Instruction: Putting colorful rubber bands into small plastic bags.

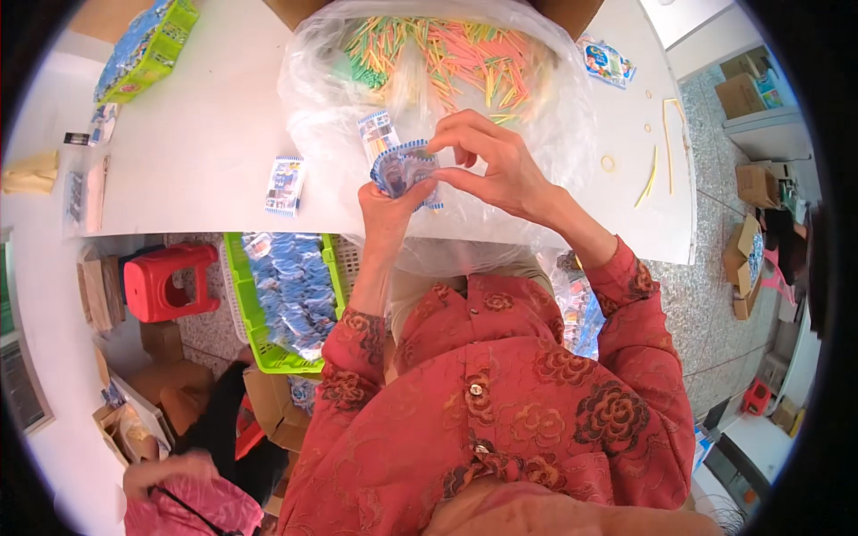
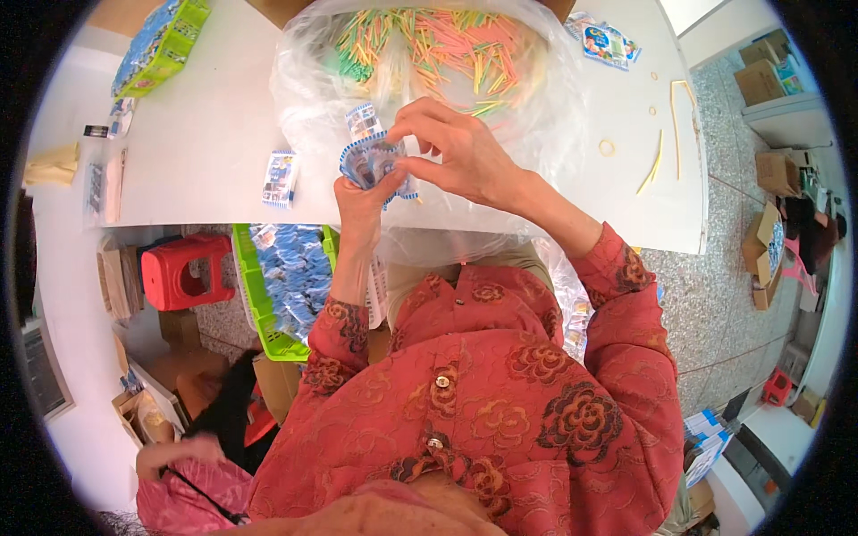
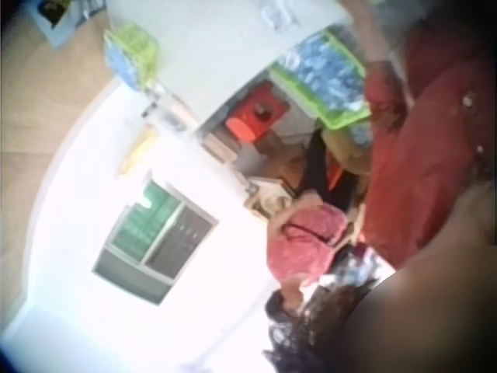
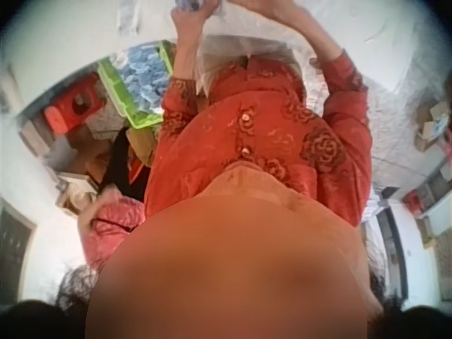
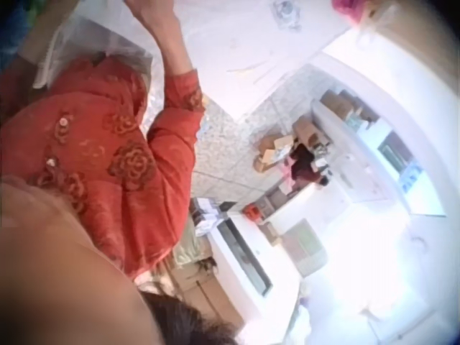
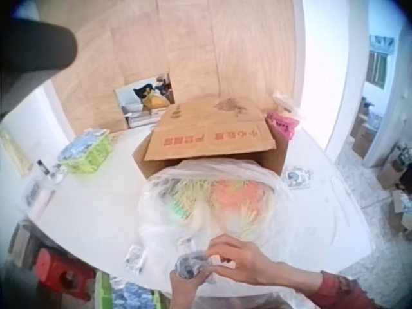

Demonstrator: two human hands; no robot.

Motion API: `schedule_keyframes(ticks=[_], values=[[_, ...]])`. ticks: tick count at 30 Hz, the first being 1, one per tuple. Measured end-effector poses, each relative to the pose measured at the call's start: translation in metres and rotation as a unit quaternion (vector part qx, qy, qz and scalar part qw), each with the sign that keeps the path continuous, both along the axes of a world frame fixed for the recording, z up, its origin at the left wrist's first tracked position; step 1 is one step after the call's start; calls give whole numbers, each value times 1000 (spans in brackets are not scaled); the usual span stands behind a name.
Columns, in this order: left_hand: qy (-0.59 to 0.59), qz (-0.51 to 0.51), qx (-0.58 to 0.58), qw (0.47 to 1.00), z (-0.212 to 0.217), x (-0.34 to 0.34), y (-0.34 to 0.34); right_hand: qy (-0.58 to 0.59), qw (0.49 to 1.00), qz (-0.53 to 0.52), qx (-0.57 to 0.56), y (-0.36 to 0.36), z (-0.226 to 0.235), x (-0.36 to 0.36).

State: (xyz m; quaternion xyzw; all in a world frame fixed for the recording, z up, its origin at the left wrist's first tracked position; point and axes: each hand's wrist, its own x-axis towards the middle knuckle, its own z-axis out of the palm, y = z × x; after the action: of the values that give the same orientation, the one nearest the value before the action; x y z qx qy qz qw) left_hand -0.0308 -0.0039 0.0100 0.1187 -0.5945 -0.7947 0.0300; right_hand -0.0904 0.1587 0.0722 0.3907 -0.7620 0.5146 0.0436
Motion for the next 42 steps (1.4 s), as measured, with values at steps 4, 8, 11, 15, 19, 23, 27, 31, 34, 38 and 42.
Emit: schedule_keyframes(ticks=[4,8,11,15,19,23,27,31,34,38,42], values=[[-18,29,-16,999,-13,1,-6,-97,993,-60,9,9,-19,-34],[-29,39,-11,999,-19,2,-10,-78,979,-177,64,40,-75,-99],[-29,59,5,998,-20,4,-13,-20,967,-212,139,45,-94,-132],[-48,42,-20,998,-26,5,-16,83,932,-239,260,35,-107,-158],[-44,16,-14,999,-27,5,-15,122,918,-257,277,15,-117,-171],[-47,9,-3,999,-24,7,-15,123,899,-268,324,-8,-116,-178],[-34,22,13,999,-22,7,-13,169,875,-262,370,-19,-118,-183],[-36,5,7,999,-25,7,-14,175,852,-275,410,-30,-122,-189],[-48,5,13,999,-26,9,-16,186,845,-268,423,-40,-122,-188],[-45,0,10,999,-25,9,-11,174,824,-320,433,-43,-127,-193],[-34,18,18,999,-22,12,-10,72,844,-327,419,-33,-122,-191]])
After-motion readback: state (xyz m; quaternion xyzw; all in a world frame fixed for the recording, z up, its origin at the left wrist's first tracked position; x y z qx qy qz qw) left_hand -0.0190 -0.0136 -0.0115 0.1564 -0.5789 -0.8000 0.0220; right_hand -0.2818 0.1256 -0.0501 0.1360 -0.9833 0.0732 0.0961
